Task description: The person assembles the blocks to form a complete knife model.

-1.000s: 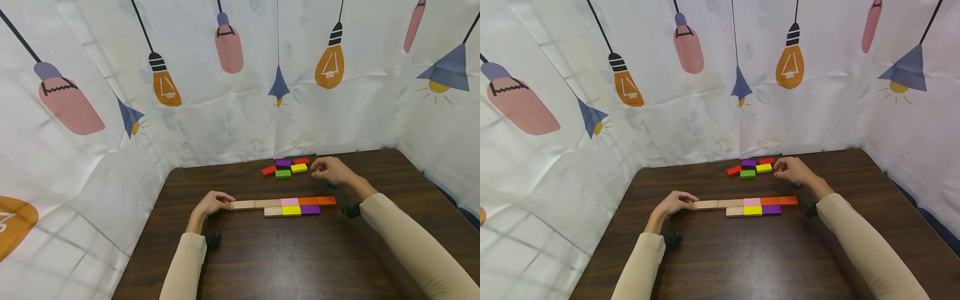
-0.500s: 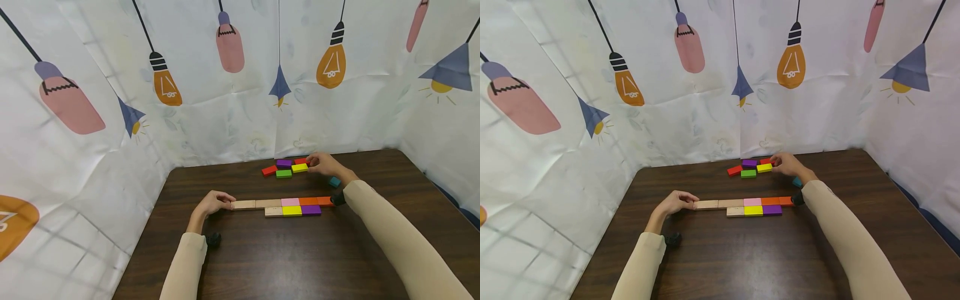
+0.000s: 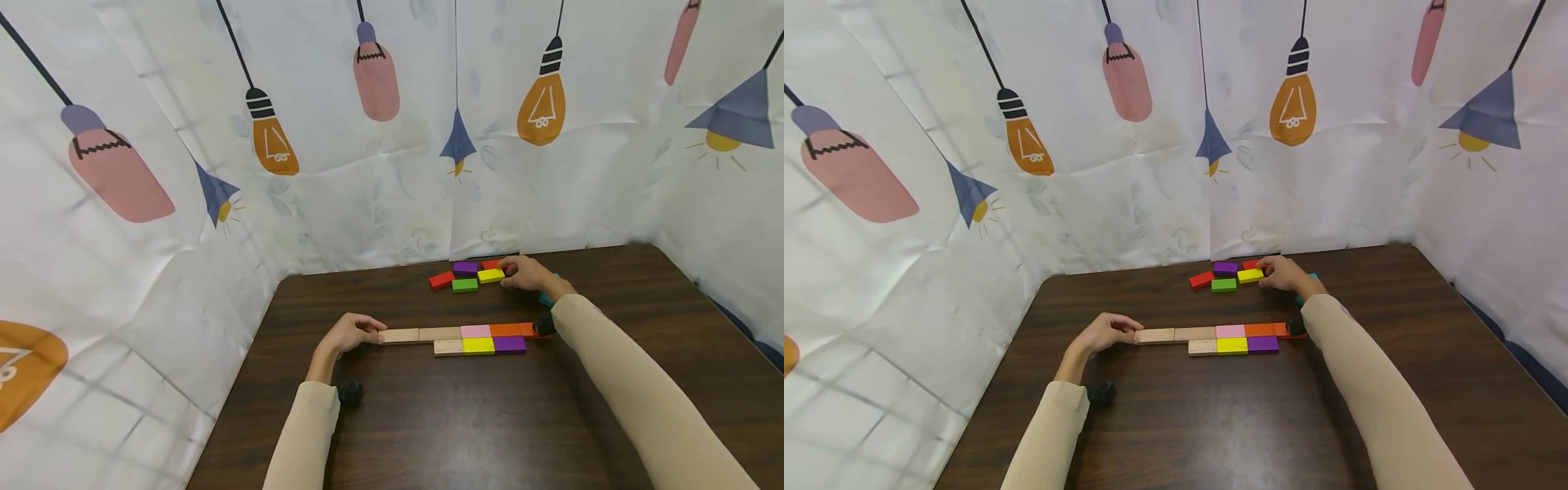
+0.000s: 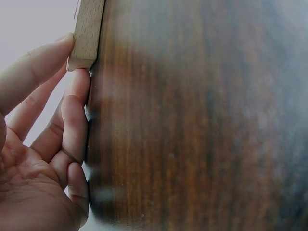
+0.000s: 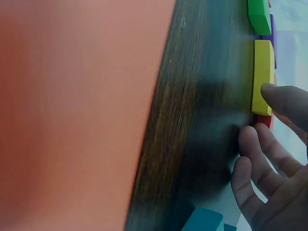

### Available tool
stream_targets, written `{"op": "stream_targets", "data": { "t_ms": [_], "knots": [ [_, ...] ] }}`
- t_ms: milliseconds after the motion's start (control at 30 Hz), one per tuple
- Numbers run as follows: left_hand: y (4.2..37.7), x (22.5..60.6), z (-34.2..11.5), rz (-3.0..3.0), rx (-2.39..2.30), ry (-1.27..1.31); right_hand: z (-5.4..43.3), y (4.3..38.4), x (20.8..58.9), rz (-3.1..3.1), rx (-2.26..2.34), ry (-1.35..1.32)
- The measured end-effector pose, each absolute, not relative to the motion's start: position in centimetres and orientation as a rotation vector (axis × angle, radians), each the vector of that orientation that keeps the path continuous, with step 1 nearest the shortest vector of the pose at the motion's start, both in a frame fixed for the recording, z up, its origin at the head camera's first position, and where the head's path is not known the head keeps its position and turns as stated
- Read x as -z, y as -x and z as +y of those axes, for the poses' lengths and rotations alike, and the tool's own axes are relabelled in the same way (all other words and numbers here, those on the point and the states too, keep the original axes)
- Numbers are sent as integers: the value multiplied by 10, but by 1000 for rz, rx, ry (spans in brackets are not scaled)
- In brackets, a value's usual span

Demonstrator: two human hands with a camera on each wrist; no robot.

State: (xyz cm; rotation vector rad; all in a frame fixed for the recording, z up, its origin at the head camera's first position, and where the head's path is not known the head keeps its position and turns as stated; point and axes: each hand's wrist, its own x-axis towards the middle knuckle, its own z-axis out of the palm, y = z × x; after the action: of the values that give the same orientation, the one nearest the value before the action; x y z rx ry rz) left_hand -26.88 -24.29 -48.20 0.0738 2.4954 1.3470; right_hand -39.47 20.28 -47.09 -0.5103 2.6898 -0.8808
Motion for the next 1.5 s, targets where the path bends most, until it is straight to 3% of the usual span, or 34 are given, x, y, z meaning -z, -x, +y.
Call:
{"op": "stream_targets", "data": {
  "t_ms": [367,1000,1500],
  "knots": [
    [269,483,-243,2492,-1350,-76,197,394,473,2689,933,454],
    [270,484,-243,2482,-1368,-74,203,395,477,2692,858,599],
    [268,482,-241,2490,-1367,-77,217,376,459,2740,834,696]
  ]
}}
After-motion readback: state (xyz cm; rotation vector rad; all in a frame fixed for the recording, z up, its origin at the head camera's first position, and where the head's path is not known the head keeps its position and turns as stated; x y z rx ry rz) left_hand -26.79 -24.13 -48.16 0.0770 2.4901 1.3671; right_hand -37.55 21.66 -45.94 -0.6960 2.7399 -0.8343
